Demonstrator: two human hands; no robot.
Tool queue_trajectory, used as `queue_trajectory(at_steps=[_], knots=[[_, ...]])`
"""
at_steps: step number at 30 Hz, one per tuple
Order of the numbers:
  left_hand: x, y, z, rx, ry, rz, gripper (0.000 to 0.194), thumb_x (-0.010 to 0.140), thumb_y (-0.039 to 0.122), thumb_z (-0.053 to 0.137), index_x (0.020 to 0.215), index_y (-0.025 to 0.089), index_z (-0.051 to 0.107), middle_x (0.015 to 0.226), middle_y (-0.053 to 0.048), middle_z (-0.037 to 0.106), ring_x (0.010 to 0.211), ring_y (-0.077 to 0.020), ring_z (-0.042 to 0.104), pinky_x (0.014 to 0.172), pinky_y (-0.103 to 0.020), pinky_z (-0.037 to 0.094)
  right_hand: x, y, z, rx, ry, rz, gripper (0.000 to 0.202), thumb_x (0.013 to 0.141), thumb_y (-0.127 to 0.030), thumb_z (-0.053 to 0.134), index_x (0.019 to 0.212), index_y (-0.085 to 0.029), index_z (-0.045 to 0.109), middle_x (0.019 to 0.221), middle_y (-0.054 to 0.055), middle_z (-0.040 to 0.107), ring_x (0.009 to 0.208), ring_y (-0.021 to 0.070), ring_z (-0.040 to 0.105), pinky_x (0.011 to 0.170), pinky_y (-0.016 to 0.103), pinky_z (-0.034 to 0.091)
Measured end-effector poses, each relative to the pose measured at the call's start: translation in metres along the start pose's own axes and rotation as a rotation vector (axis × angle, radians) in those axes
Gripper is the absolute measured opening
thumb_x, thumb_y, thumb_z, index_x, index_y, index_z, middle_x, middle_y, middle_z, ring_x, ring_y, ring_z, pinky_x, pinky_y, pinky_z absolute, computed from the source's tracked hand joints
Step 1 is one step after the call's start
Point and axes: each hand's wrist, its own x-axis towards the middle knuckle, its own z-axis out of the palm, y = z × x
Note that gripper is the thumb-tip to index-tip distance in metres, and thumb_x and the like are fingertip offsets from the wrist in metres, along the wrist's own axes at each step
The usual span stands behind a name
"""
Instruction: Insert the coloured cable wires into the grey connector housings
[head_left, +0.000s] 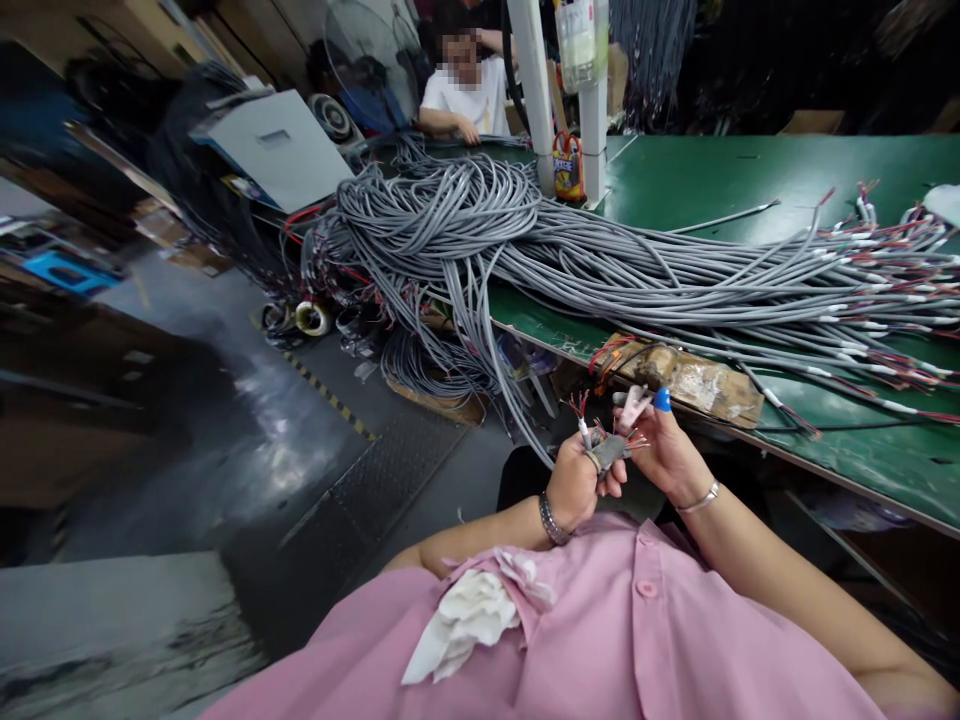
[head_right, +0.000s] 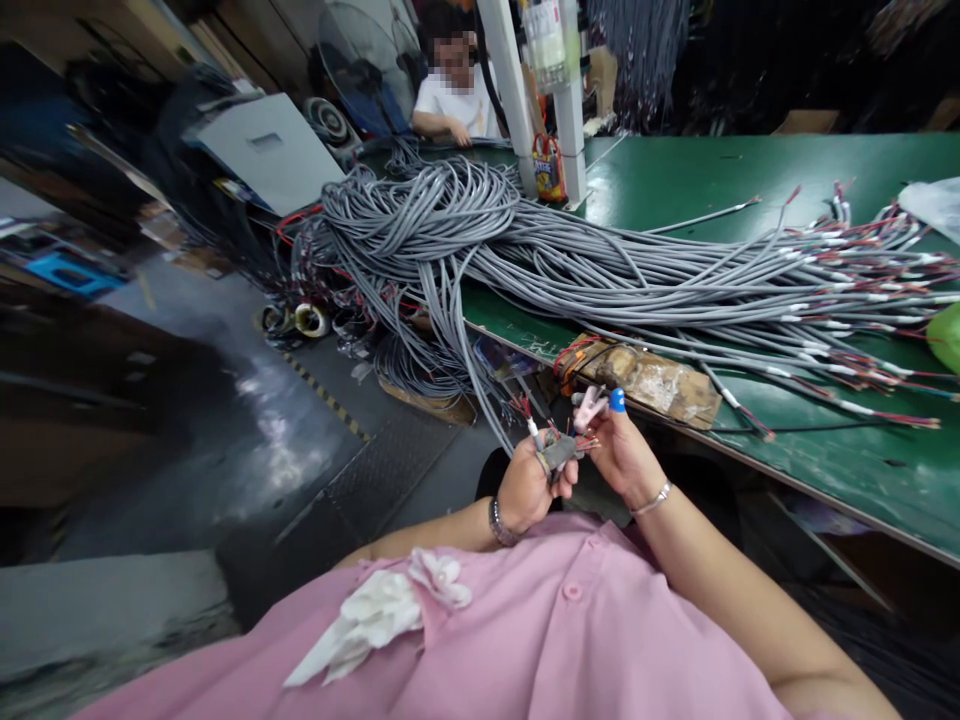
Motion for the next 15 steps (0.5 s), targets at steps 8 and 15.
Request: queue_trajectory(at_steps=[8,15], knots=[[-0.0058,0.0058,-0.0084,0.029,0.065,0.095,0.033,0.077,0.046,0.064,0.074,0.015,0.052,0.055,0.002,0.059,0.036,-0.0065,0.049,0.035,-0.018,0.025,-0.0002,-0.0079,-0.0035,0.133,-0.004,0.028,0.034,0.081,-0.053,0.061,0.086,-0.020,0.068,0.081,0.003,0.067,0.068,0.0138,0.059,0.063,0.026,0.048],[-0.0014,0.0080,-0.0021,0.033,0.061,0.111,0.030,0.081,0.045,0.061,0.077,0.016,0.051,0.054,0.004,0.058,0.035,-0.0057,0.048,0.034,-0.017,0.024,0.0027,-0.0001,-0.0010,0.054,0.076,-0.080,0.036,0.084,-0.053,0.059,0.086,-0.018,0.069,0.080,0.004,0.067,0.063,0.0129,0.057,0.061,0.026,0.047]])
